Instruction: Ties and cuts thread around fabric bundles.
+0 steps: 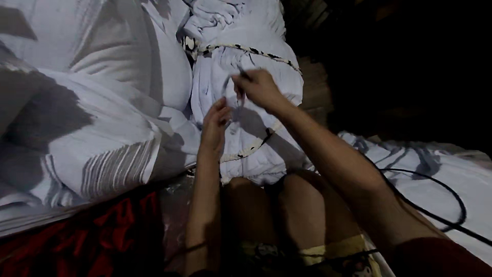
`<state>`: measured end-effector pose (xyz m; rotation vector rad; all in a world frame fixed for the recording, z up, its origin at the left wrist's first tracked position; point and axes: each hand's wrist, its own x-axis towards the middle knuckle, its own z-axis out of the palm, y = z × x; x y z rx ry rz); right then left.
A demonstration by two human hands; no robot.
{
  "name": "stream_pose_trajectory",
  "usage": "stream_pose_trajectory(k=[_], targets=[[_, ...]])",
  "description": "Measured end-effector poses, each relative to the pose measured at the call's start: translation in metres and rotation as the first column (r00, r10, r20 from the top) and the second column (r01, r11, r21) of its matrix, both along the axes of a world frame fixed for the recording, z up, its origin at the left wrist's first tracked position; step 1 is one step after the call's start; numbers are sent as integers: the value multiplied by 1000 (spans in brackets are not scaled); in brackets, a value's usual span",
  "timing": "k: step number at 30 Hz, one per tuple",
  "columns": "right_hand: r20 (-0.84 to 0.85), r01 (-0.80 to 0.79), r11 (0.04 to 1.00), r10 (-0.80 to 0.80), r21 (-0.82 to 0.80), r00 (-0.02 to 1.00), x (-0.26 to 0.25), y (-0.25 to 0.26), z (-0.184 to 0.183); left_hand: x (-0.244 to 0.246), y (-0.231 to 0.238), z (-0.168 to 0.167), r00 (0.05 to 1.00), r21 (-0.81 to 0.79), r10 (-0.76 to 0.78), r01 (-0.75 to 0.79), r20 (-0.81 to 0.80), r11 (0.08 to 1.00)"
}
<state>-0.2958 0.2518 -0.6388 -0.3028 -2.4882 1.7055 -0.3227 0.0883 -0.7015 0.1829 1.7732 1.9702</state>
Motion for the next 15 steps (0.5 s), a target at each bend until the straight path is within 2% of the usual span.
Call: stream_pose_trajectory(k=[2,3,5,9,11,15], targets=[[-16,-7,997,6,-81,1000,-4,-7,49,12,11,0,971,-220,-202,171,-126,960],[-12,-20,993,18,-119,1000,-7,-11,60,16,17,3,963,-304,-211,154,-165,940],[-23,-60,987,57,-152,998,-12,-15,60,14,22,4,968,-407,-130,33,-212,913],[-52,-197,959,190,-203,980,-14,-3,20,8,14,-6,964,-288,16,-95,-266,953],[4,-250,942,258,-225,966,-7,2,-3,3,9,-3,968,-195,83,-131,-239,972],[136,-242,961,259,-130,956,-1,3,-56,-14,3,27,965,2,214,-217,-153,976]])
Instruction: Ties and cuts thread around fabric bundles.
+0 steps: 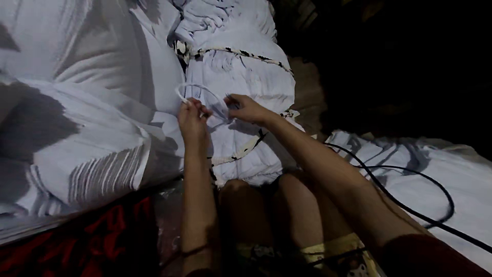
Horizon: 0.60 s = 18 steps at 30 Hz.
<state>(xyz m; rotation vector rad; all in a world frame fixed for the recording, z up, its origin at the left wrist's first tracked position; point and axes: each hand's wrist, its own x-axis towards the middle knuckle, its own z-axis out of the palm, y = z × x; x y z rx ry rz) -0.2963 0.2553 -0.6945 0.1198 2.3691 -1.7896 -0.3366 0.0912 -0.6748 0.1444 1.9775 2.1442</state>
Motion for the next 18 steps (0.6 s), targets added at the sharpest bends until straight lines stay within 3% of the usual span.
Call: stream_pose_trajectory(k=[4,6,8,10,12,15,18], targets=[[-69,6,960,13,280,998,-4,-12,-45,-10,-6,31,997,57,11,-7,-75,998],[-13,3,953,1,304,1000,-6,-11,-44,-11,-8,31,994,15,42,-41,-103,999],[5,59,966,-62,253,998,-7,-3,-34,-12,-13,21,987,-146,60,-82,-150,986],[-75,211,961,-200,181,977,-11,6,-4,-10,-20,3,988,-364,38,-91,-150,927],[-178,300,944,-274,139,945,-20,15,48,-5,-25,-20,992,-528,20,-82,-123,845],[-309,279,936,-205,217,929,-39,28,108,7,-16,-39,974,-673,-133,-24,-182,740],[-227,181,907,-98,381,969,-41,32,122,12,0,-55,894,-798,-392,68,-217,599]])
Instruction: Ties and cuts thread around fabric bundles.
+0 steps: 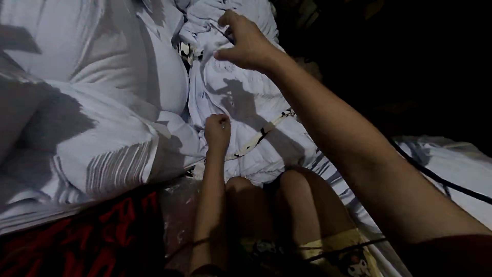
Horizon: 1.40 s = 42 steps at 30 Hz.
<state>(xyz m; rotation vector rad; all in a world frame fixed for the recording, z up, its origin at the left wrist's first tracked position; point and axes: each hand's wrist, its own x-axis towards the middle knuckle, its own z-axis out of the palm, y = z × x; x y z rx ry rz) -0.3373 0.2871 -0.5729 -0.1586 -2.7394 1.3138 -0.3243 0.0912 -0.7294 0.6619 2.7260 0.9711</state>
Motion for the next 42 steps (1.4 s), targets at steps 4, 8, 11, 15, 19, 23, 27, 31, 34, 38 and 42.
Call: stream_pose_trajectory(k=[4,8,11,15,19,23,27,31,34,38,42], targets=[[106,59,998,-61,28,992,20,-3,-44,-7,9,0,993,-229,-119,112,-17,967],[233,108,994,-102,-10,967,38,-3,-87,-12,9,8,969,-376,-244,218,-22,900],[307,51,998,-35,-45,951,45,-6,-105,-11,10,-3,958,-351,-266,214,-105,911],[404,114,972,-22,-204,914,55,-19,-128,-11,12,-14,980,-246,-166,134,-112,960],[548,393,733,-34,-555,836,71,-31,-146,-14,14,-18,993,-194,-93,78,-68,978],[551,534,235,9,-812,834,89,-27,-160,-10,9,-19,969,-122,-182,162,-169,979],[549,540,164,17,-826,835,91,-30,-160,-6,12,-19,936,-143,-300,277,-182,950],[532,526,77,109,-847,840,96,-30,-162,-6,24,-4,957,-296,-280,247,-72,923],[521,524,27,162,-851,838,97,-32,-157,-6,30,6,960,-376,-280,253,-19,892],[502,501,31,98,-865,859,96,-30,-147,0,34,5,957,-407,-289,248,-41,879],[528,527,31,40,-849,848,99,-23,-149,5,31,2,962,-370,-270,238,-38,898]])
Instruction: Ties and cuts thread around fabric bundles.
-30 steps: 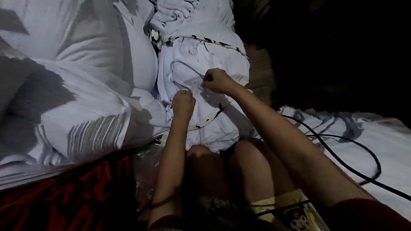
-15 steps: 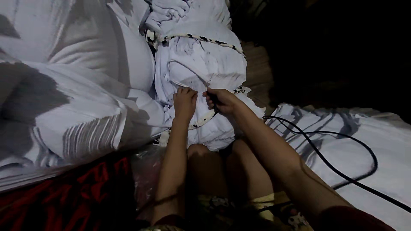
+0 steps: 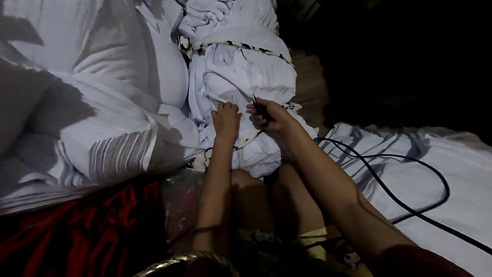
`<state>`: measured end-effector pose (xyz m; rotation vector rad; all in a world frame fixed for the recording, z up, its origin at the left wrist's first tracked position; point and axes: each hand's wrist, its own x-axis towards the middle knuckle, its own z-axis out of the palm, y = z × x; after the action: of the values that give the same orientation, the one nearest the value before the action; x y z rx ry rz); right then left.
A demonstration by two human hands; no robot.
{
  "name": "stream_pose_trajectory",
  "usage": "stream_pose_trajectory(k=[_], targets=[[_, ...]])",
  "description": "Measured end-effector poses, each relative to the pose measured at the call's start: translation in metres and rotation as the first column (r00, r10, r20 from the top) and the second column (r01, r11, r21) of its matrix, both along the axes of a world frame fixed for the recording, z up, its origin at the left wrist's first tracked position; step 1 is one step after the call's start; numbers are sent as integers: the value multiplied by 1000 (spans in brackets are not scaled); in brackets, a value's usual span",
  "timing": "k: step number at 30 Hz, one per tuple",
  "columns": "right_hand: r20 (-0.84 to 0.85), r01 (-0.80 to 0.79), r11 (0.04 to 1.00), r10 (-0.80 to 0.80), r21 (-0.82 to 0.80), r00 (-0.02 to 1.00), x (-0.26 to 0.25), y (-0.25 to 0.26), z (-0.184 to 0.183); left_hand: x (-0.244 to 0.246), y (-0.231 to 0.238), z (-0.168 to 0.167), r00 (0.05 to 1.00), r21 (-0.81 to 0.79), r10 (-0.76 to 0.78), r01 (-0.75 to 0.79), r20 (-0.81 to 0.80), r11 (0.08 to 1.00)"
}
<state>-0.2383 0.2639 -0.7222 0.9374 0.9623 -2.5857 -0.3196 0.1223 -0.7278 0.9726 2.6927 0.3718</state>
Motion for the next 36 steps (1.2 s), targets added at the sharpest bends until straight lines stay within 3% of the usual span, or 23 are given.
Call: stream_pose_trajectory(k=[8,12,24,31,36], targets=[[24,-34,994,37,-99,999,4,-2,-7,12,-1,-3,991,70,104,-109,79,992],[30,6,988,-2,-154,1000,1,-7,-6,9,3,1,993,21,90,-91,81,996],[125,-88,991,76,99,989,4,-14,-17,-11,10,-15,987,-21,70,-67,144,998],[126,-215,973,203,84,971,-1,-8,-21,-8,-2,-28,967,194,110,-156,231,968],[152,-278,954,260,114,954,-12,-5,-24,-4,-1,-34,949,236,168,-234,268,943]])
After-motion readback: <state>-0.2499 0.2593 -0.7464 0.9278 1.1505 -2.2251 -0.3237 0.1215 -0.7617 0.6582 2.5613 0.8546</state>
